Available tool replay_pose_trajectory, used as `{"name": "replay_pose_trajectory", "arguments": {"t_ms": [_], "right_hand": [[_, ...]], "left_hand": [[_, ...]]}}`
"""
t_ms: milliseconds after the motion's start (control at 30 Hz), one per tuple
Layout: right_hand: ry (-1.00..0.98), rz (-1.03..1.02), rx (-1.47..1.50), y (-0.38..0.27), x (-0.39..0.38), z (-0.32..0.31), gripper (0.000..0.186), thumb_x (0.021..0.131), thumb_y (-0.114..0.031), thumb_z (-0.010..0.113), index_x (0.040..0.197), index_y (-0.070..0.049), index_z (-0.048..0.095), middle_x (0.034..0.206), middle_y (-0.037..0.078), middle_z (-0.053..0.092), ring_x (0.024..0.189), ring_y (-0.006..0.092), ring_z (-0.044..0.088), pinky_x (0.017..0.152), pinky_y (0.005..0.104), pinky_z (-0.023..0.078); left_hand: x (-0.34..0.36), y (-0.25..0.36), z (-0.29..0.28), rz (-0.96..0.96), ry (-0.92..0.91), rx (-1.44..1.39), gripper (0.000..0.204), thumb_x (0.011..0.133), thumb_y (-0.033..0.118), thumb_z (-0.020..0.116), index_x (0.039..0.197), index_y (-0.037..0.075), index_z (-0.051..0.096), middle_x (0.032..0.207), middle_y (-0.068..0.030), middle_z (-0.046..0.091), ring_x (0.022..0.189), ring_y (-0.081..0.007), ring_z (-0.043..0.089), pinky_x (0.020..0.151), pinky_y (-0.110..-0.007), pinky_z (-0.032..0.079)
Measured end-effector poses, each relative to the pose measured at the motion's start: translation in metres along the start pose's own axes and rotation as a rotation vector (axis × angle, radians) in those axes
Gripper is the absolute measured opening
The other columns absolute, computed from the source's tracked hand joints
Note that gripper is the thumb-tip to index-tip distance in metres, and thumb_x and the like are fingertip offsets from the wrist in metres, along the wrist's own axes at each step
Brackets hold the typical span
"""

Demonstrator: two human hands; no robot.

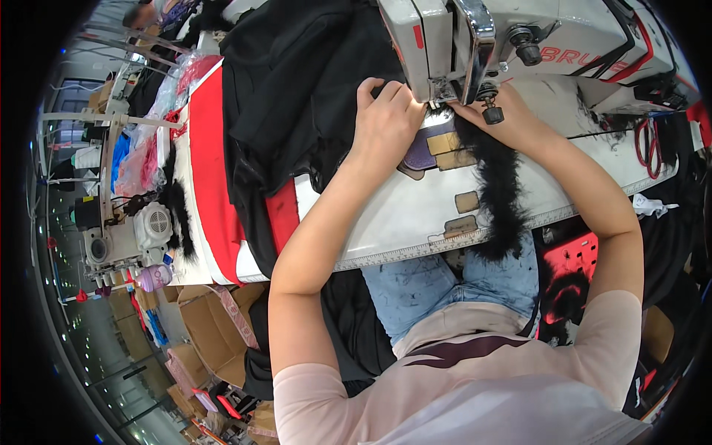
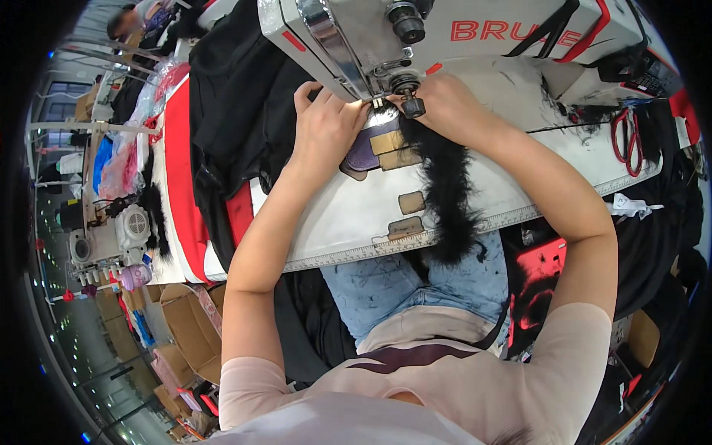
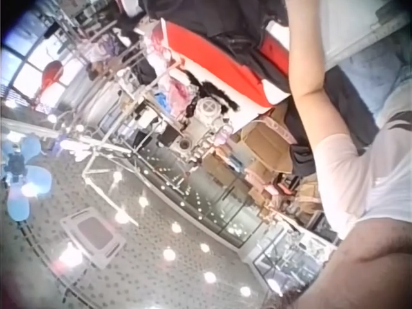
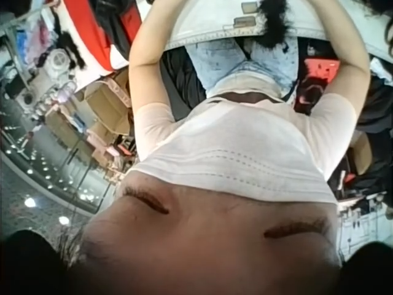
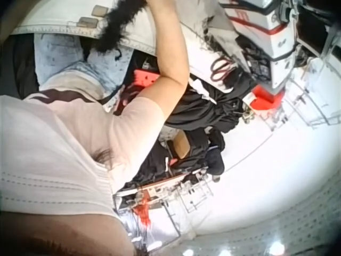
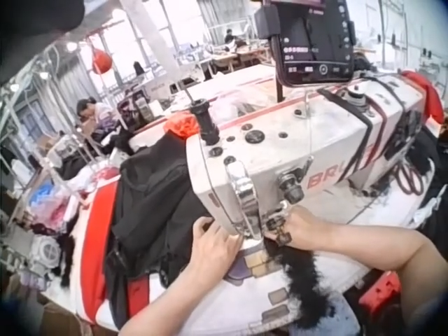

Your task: The person is using an industrial sewing machine to sew black faux fur trim onto a black fabric garment.

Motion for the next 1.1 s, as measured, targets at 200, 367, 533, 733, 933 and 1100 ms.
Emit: {"name": "replay_pose_trajectory", "arguments": {"t_ms": [200,367,533,733,933,1100], "right_hand": [[-0.018,0.061,-0.028,-0.015,-0.004,-0.010,0.014,0.087,-0.015,0.070,0.090,-0.002,0.067,0.080,0.016,0.066,0.079,0.0353,0.064,0.066,0.0416,0.050],[0.003,-0.005,-0.241,-0.051,-0.029,-0.029,0.021,0.082,-0.012,0.070,0.101,-0.006,0.065,0.088,0.014,0.064,0.088,0.0338,0.062,0.073,0.0424,0.051],[0.017,0.003,-0.263,-0.045,-0.030,-0.027,0.024,0.078,-0.008,0.071,0.101,-0.005,0.064,0.092,0.012,0.062,0.088,0.0331,0.061,0.074,0.0428,0.052],[0.030,0.021,-0.169,-0.037,-0.033,-0.032,0.026,0.077,-0.003,0.070,0.101,-0.003,0.063,0.093,0.013,0.062,0.091,0.0334,0.061,0.075,0.0429,0.052],[0.033,-0.018,-0.159,-0.052,-0.041,-0.031,0.031,0.075,-0.004,0.070,0.106,-0.002,0.064,0.095,0.014,0.061,0.091,0.0326,0.061,0.077,0.0418,0.051],[-0.050,-0.188,-0.090,-0.086,-0.042,-0.019,0.036,0.070,-0.006,0.071,0.104,0.002,0.066,0.090,0.009,0.058,0.085,0.0276,0.059,0.074,0.0383,0.050]], "left_hand": [[-0.006,-0.001,0.000,-0.015,-0.054,0.043,0.010,0.072,0.009,0.069,0.076,0.011,0.059,0.081,-0.0015,0.055,0.084,-0.0170,0.059,0.094,-0.044,0.039],[-0.013,0.005,-0.014,-0.142,-0.110,-0.159,0.013,0.079,0.013,0.072,0.090,0.013,0.064,0.090,0.0021,0.059,0.088,-0.0168,0.059,0.092,-0.043,0.037],[-0.012,0.002,-0.011,-0.180,-0.113,-0.212,0.012,0.078,0.014,0.075,0.086,0.014,0.066,0.087,0.0036,0.058,0.085,-0.0164,0.058,0.085,-0.041,0.035],[-0.012,0.002,-0.010,-0.157,-0.091,-0.222,0.012,0.078,0.015,0.076,0.086,0.015,0.067,0.085,0.0037,0.057,0.084,-0.0166,0.057,0.083,-0.041,0.035],[-0.015,0.003,-0.010,-0.234,-0.134,-0.234,0.013,0.077,0.015,0.076,0.087,0.015,0.067,0.086,0.0030,0.057,0.085,-0.0173,0.057,0.084,-0.041,0.035],[-0.014,0.010,-0.007,-0.232,-0.108,-0.220,0.015,0.075,0.015,0.076,0.087,0.014,0.067,0.088,0.0011,0.058,0.087,-0.0183,0.057,0.084,-0.042,0.035]]}}
Point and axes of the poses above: each hand's wrist, its own x-axis towards the middle knuckle, its own z-axis out of the palm, y = z × x, the point moved 7 cm from there along x, towards the middle knuckle
